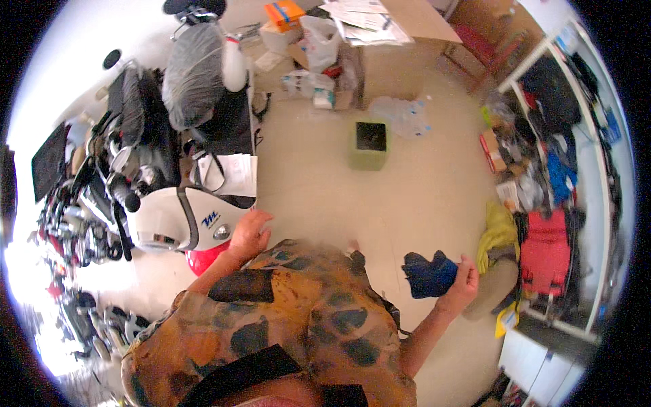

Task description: The person wipes the inside and outside of a scooter storage compartment with a blue cloth, then wipes the handlebars and front panel of another scooter.

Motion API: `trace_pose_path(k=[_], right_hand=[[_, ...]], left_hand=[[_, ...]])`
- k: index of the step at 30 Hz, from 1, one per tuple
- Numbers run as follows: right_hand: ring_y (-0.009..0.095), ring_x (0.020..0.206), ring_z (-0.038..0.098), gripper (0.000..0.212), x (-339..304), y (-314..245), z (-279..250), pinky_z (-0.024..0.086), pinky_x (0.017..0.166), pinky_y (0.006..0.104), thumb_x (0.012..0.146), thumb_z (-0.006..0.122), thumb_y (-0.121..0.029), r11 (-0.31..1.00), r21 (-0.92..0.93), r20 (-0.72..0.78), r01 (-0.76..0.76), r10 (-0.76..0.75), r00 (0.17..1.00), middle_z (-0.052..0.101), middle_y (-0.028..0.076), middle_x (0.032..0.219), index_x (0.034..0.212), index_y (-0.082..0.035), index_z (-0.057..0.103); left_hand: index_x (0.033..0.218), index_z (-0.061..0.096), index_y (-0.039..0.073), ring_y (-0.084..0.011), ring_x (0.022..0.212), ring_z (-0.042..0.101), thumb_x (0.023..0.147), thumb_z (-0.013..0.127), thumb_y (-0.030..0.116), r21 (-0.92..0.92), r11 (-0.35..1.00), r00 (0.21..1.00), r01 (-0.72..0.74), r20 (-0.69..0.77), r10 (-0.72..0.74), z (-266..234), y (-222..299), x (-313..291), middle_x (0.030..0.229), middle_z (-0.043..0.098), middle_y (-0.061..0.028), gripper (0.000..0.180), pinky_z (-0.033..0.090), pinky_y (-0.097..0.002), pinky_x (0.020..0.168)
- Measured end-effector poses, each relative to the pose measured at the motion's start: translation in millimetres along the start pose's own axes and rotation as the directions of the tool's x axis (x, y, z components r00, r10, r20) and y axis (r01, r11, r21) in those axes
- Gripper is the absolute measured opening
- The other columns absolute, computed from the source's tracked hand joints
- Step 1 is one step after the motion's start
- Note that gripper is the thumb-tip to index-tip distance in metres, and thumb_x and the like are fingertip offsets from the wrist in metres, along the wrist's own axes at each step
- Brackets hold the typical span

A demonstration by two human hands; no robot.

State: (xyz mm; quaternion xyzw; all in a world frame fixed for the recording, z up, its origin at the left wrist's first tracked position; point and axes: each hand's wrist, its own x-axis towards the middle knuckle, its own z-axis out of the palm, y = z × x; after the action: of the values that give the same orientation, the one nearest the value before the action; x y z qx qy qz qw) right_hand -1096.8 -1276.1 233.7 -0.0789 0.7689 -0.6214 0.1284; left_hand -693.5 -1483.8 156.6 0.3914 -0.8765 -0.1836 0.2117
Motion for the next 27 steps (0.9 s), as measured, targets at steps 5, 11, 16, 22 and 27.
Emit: trace_pose_path(k=[5,11,16,22,27], right_hand=[[0.010,0.070,0.052,0.021,71.6,-14.6,38.3,0.044,0.065,0.0236,0.089,0.058,-0.020,1.000,0.013,0.224,-0.003,0.000,0.975,0.057,0.001,0.079,0.095,-0.001,0.063],[0.009,0.069,0.054,0.019,89.8,-23.4,126.6,0.045,0.065,0.0212,0.091,0.057,-0.018,0.998,-0.038,0.421,-0.040,0.053,0.905,0.057,0.001,0.077,0.097,-0.001,0.063],[0.009,0.069,0.053,0.019,94.4,-32.0,187.7,0.044,0.065,0.0227,0.090,0.058,-0.018,1.000,0.012,0.606,-0.010,0.000,0.795,0.058,0.001,0.077,0.094,-0.001,0.063],[0.010,0.070,0.053,0.020,100.3,-63.6,255.2,0.045,0.065,0.0230,0.090,0.057,-0.019,1.000,0.005,0.673,0.020,-0.018,0.740,0.058,0.002,0.078,0.095,0.000,0.063],[0.011,0.073,0.055,0.025,113.4,-61.7,317.6,0.046,0.066,0.0245,0.089,0.059,-0.024,0.999,-0.027,0.742,-0.044,0.049,0.668,0.058,0.003,0.082,0.098,-0.001,0.063]], left_hand=[[0.099,0.058,0.010,-0.0277,0.090,0.057,0.070,0.065,0.015,0.089,0.985,0.986,0.149,0.067,-0.155,34.5,30.7,-18.7,0.096,0.057,-0.0076,0.030,0.046,-0.0389,0.075],[0.102,0.058,0.014,-0.0244,0.092,0.057,0.070,0.067,0.018,0.051,0.949,0.943,0.312,0.110,-0.316,51.1,24.1,-54.7,0.097,0.056,-0.0046,0.034,0.046,-0.0384,0.072],[0.105,0.056,0.008,-0.0299,0.095,0.055,0.073,0.063,0.012,0.027,0.902,0.902,0.430,0.013,-0.431,34.8,15.7,-19.3,0.102,0.056,-0.0106,0.034,0.044,-0.0397,0.078],[0.103,0.055,0.004,-0.0355,0.091,0.054,0.074,0.060,0.006,-0.034,0.866,0.860,0.499,-0.104,-0.500,11.2,-7.1,20.7,0.099,0.054,-0.0147,0.030,0.045,-0.0422,0.077],[0.104,0.055,0.006,-0.0316,0.095,0.053,0.075,0.060,0.008,-0.037,0.768,0.756,0.640,-0.150,-0.637,-2.1,-26.9,23.7,0.101,0.054,-0.0120,0.030,0.043,-0.0408,0.081]])
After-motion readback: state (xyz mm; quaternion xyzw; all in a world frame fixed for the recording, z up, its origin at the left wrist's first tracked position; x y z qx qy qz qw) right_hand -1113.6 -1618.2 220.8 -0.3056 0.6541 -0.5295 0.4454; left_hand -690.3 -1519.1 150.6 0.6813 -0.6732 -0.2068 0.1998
